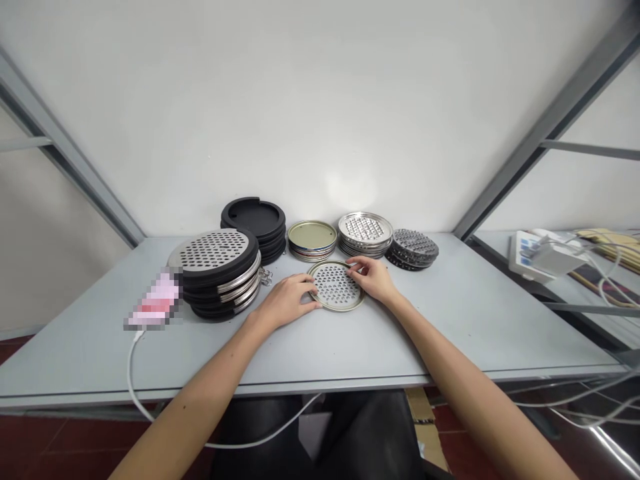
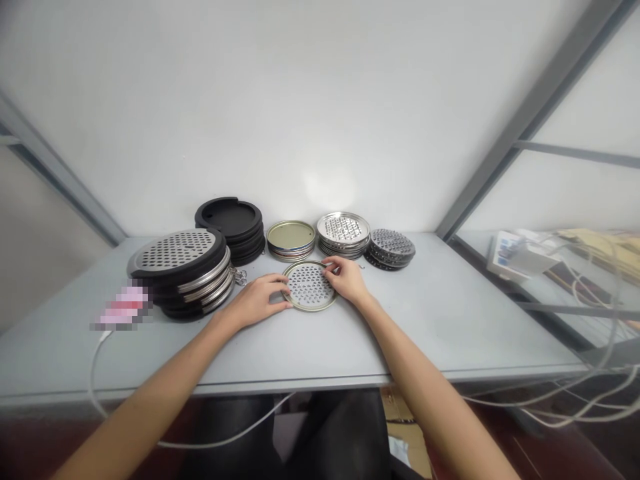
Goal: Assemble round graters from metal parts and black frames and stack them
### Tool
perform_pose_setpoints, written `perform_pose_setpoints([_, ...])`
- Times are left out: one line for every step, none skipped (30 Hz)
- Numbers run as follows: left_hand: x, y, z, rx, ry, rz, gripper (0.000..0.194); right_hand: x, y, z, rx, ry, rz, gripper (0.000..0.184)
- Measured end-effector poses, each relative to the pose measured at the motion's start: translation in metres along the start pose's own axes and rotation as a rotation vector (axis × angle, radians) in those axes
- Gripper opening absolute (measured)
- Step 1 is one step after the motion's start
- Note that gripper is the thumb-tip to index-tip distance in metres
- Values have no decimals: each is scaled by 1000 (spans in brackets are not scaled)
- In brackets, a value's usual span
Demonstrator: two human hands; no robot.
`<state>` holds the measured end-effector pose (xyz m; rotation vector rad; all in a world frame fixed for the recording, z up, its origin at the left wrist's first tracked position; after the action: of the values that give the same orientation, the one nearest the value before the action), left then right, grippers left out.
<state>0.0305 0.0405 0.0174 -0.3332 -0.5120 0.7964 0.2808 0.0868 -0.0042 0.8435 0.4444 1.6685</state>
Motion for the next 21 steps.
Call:
perform_pose_setpoints([0, 0, 0, 0, 1, -2, 22, 0, 1, 1, -8, -3, 7, 28])
perform_pose_setpoints([1, 0, 0, -2, 2, -7, 23, -1, 2, 2, -16, -9, 11, 28])
perform_pose_setpoints([1, 0, -1, -7, 3, -13, 24, -1, 2, 3, -23, -15, 13, 28])
perform_pose_setpoints([1, 0, -1, -15, 6, -20, 24, -1, 3, 4, -31, -20, 16, 28])
perform_pose_setpoints([2, 0, 0, -25, 11, -25, 24, -1, 3, 4, -45, -19, 19, 27])
perform_pose_setpoints([2, 0, 0, -34, 16, -28, 23, -2, 3, 5, -65, -15, 24, 25])
perform_pose_setpoints([2, 0, 0, -41, 21, -30, 23, -2, 4, 5, -93, -6, 30, 24])
perform_pose_setpoints([2, -1, 1, -43, 26, -30, 23, -2, 4, 5, -124, 4, 36, 22])
perform_pose_setpoints([2, -1, 1, -42, 32, -28, 23, -2, 4, 5, -152, 11, 41, 20])
perform_pose_setpoints([2, -2, 2, -37, 36, -24, 23, -3, 5, 5, -173, 15, 46, 20])
perform_pose_setpoints([2, -3, 2, -32, 41, -19, 24, -3, 5, 5, -185, 17, 48, 20])
perform_pose_setpoints([1, -3, 2, -28, 46, -12, 26, -3, 5, 6, -192, 22, 47, 20])
perform_pose_setpoints([1, -3, 2, -26, 50, -1, 30, -3, 6, 6, -199, 29, 44, 21])
perform_pose_setpoints([0, -3, 2, -26, 54, 13, 36, -3, 6, 6, -206, 37, 38, 21])
perform_pose_setpoints([-1, -3, 1, -27, 58, 28, 42, -3, 7, 6, -215, 45, 32, 22])
perform_pose_setpoints([-1, -2, 1, -26, 61, 40, 48, -3, 7, 6, -227, 53, 28, 22])
perform_pose_setpoints([-1, -2, 0, -25, 63, 45, 53, -3, 8, 6, -239, 58, 27, 23])
perform_pose_setpoints([-2, -1, -1, -24, 62, 43, 55, -3, 8, 5, -251, 62, 30, 23])
perform_pose_setpoints([-2, -1, -1, -23, 61, 36, 56, -3, 9, 5, -265, 65, 36, 24])
perform_pose_setpoints([-2, -1, -2, -26, 61, 27, 58, -3, 9, 5, -281, 66, 42, 24])
perform_pose_setpoints([-2, -1, -2, -30, 61, 21, 60, -3, 9, 4, -297, 64, 51, 24])
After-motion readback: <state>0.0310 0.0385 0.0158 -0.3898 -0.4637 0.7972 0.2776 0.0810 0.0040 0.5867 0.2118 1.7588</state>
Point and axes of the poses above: each hand's wrist, its own x-axis towards the middle knuckle, its own z-axis out of the back of the hand, y = z × x, the point moved 1 cm from there along x, towards the middle knuckle, and after that the axes turned 5 degrees about -x, right-handed, at the moved point
